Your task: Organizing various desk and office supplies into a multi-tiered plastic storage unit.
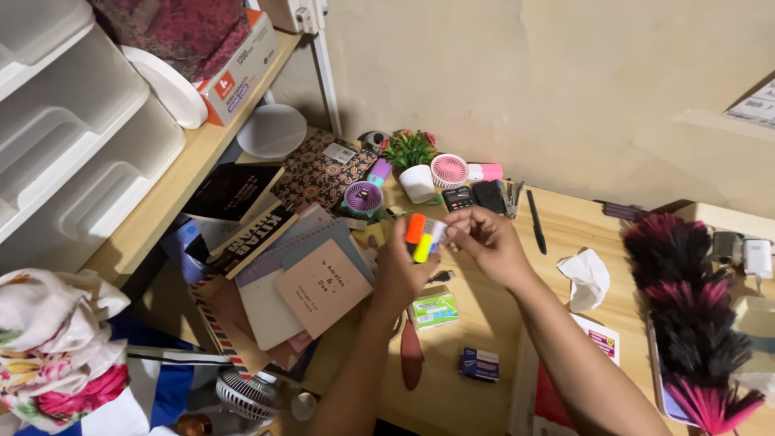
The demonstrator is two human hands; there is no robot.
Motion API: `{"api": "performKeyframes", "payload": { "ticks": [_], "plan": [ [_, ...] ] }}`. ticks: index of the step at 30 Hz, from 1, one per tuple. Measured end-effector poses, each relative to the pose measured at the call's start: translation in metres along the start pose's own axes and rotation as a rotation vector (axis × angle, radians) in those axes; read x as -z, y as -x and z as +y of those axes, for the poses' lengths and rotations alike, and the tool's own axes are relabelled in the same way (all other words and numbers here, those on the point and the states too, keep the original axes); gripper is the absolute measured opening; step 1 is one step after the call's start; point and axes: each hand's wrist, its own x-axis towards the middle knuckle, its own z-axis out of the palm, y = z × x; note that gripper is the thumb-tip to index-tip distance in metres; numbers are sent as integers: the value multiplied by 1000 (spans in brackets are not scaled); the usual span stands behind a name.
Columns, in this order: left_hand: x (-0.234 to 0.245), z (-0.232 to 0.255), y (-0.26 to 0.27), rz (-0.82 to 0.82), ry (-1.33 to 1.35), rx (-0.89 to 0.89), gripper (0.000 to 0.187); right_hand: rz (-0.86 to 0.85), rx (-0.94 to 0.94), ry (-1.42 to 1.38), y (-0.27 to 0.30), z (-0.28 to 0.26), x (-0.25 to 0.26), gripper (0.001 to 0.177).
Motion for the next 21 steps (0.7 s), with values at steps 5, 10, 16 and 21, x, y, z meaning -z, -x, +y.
{"api": "performKeyframes", "payload": {
  "ticks": [5, 10, 16, 21],
  "plan": [
    [31, 4, 6, 219, 87, 26, 42, -22, -206, 287, 3, 30, -34, 33],
    [45, 18, 12, 303, 178, 18, 33, -166, -302, 477, 6, 43, -71, 58],
    [51, 11, 18, 289, 197, 62, 32, -67, -472, 111, 0, 94, -22, 46],
    [44, -8, 14, 275, 292, 33, 33, 293, -573, -199, -1, 106, 83, 34]
  ]
}}
